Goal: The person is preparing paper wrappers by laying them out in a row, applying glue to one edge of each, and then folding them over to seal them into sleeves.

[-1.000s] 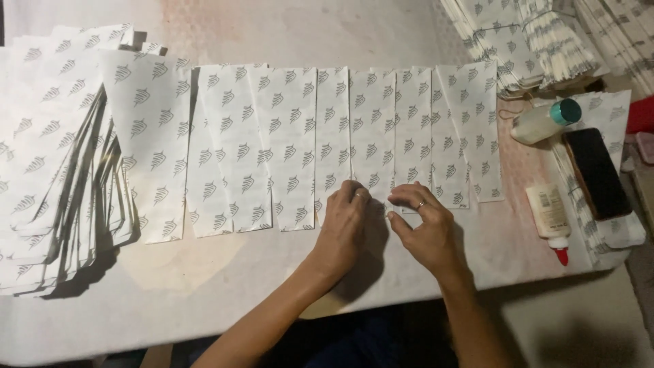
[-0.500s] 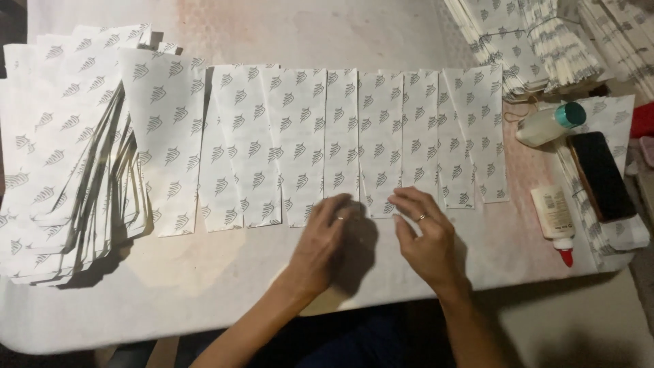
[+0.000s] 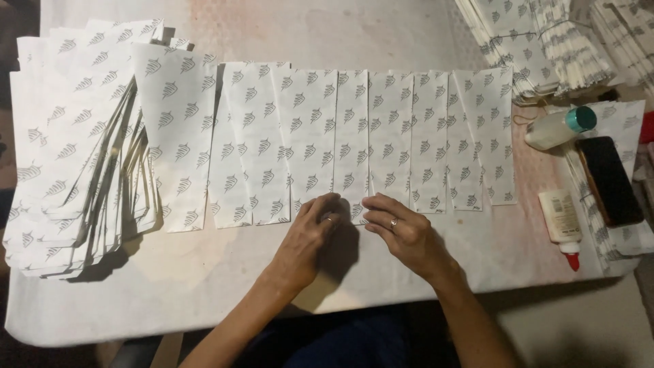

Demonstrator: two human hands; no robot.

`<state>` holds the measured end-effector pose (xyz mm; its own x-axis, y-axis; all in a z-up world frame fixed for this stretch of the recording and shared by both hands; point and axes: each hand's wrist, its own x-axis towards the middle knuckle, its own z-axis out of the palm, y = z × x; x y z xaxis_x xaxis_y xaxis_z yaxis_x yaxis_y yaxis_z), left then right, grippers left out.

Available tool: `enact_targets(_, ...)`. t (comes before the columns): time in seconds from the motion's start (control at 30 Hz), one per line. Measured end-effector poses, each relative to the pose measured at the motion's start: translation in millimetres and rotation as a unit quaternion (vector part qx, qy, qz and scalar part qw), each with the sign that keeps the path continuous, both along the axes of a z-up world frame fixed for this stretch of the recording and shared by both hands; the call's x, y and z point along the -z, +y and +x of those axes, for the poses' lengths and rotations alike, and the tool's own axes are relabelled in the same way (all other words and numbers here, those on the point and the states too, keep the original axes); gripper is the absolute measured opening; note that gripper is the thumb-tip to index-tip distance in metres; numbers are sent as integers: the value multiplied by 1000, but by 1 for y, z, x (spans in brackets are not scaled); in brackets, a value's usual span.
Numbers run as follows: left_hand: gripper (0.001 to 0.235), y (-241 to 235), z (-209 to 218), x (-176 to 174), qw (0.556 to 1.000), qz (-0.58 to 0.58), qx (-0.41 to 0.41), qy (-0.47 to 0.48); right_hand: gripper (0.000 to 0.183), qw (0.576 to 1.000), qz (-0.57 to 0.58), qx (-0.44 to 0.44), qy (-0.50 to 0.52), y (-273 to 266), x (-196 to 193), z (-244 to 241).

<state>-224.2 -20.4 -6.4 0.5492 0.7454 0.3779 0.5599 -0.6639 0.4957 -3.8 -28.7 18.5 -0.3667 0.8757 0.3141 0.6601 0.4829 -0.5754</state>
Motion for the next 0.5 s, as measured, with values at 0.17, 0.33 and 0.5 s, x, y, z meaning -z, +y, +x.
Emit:
enact_targets(0.17,19,5,-7,-11,995,58,41,75,13,999,39,2,-32,-1,10,3)
enact_targets(0.33,20,3,-4,0,990,75,21,115,5,996,67,6,-54,1,17,-1)
enact_targets(0.5,16,9,10,3,998,-11,-24,52,6,999,7,41,-10,4,6,-8)
